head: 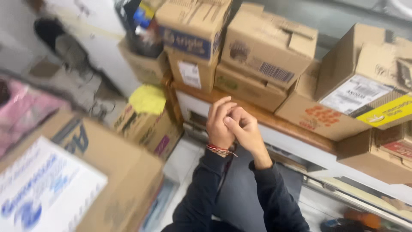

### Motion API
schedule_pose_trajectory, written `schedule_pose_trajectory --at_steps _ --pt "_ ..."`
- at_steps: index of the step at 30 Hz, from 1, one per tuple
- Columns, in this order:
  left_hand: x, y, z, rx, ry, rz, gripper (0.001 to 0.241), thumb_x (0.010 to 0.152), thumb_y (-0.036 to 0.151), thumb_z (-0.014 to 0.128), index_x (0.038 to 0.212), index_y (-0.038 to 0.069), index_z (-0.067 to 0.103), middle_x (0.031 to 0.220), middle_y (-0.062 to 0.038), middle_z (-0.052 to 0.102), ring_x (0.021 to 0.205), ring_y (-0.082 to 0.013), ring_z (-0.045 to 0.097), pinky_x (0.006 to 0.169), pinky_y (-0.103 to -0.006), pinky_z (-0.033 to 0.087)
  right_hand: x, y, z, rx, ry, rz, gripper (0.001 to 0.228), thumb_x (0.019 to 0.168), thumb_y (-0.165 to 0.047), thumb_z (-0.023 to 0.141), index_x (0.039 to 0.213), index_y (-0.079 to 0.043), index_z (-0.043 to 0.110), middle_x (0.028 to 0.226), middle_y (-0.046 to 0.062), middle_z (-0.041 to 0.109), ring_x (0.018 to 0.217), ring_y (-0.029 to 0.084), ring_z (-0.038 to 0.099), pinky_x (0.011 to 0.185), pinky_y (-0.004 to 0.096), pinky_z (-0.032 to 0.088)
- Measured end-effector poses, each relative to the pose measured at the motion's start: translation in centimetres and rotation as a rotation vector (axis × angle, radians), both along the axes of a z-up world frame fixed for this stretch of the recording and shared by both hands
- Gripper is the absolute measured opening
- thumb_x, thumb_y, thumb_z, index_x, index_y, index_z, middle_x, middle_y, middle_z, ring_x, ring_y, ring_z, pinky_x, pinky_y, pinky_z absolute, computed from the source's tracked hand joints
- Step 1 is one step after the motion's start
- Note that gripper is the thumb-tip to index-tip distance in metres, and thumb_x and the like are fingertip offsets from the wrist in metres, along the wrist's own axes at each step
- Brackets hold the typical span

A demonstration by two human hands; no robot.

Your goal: The person picks up flat cardboard boxes and folds the flaps to assemble them into square boxes, then places the assembled boxes onto a wooden shelf.

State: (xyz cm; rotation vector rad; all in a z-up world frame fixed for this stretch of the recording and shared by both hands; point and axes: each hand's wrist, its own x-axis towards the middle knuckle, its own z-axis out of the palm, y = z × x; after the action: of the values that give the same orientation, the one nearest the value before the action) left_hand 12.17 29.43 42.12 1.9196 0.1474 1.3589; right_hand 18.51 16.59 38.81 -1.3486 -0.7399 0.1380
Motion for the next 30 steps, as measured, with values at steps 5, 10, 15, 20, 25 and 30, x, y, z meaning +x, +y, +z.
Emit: schedule_pose_trajectory --at_steps 5,10,15,20,25,30 --pt "-12.8 0.1 2.2 0.033 0.071 0.167 0.019 0.113 0.038 0.096 0.129 0.029 0.093 0.111 0.010 0.093 0.104 -0.0213 0.092 0.095 -0.0373 0.076 -8.3 1.0 2.2 -0.037 0.008 0.261 0.026 0.110 -0.007 0.103 0.106 -0.005 0.078 0.114 0.014 0.091 0.101 0.021 0.086 0.081 0.033 0.066" --pt "-25.5 3.0 1.8 0.123 0.147 0.442 0.031 0.105 0.051 0.097 0.133 0.037 0.095 0.107 0.016 0.091 0.098 -0.0123 0.092 0.091 -0.0310 0.077 -15.4 3.5 3.4 -0.219 0.117 0.585 0.037 0.107 -0.004 0.101 0.136 -0.002 0.078 0.125 0.016 0.095 0.099 0.018 0.091 0.071 0.036 0.079" --pt "-40.1 7.6 1.9 -0.010 0.275 0.583 0.009 0.117 0.035 0.095 0.115 0.027 0.098 0.100 0.005 0.097 0.093 -0.0258 0.096 0.081 -0.0386 0.074 -20.5 8.3 5.4 -0.428 0.048 0.736 0.036 0.116 -0.012 0.090 0.147 0.004 0.083 0.126 0.026 0.098 0.111 0.034 0.095 0.084 0.048 0.081" --pt "-52.8 13.3 2.7 -0.089 0.335 0.779 0.008 0.119 0.029 0.095 0.122 0.022 0.096 0.123 -0.007 0.096 0.121 -0.0383 0.093 0.105 -0.0507 0.072 -26.4 16.5 7.9 -0.607 0.033 0.708 0.052 0.116 -0.023 0.094 0.160 0.001 0.081 0.147 0.037 0.088 0.135 0.051 0.087 0.108 0.069 0.074" --pt "-62.6 17.1 3.9 -0.036 0.502 0.945 0.033 0.119 0.037 0.096 0.141 0.014 0.087 0.152 -0.021 0.083 0.145 -0.0505 0.082 0.122 -0.0622 0.066 -31.0 23.5 10.4 -0.761 0.087 0.615 0.109 0.116 -0.044 0.093 0.197 0.002 0.038 0.172 0.054 0.065 0.157 0.069 0.071 0.128 0.083 0.058" --pt "-66.8 20.2 5.9 -0.584 1.154 0.876 0.133 0.097 0.080 0.098 0.202 0.023 0.040 0.212 -0.030 0.011 0.194 -0.0600 -0.001 0.158 -0.0714 0.012 -32.9 28.0 10.5 -0.863 0.035 0.456 0.106 0.127 -0.070 0.075 0.190 0.011 0.049 0.176 0.045 0.064 0.155 0.059 0.075 0.123 0.078 0.062"
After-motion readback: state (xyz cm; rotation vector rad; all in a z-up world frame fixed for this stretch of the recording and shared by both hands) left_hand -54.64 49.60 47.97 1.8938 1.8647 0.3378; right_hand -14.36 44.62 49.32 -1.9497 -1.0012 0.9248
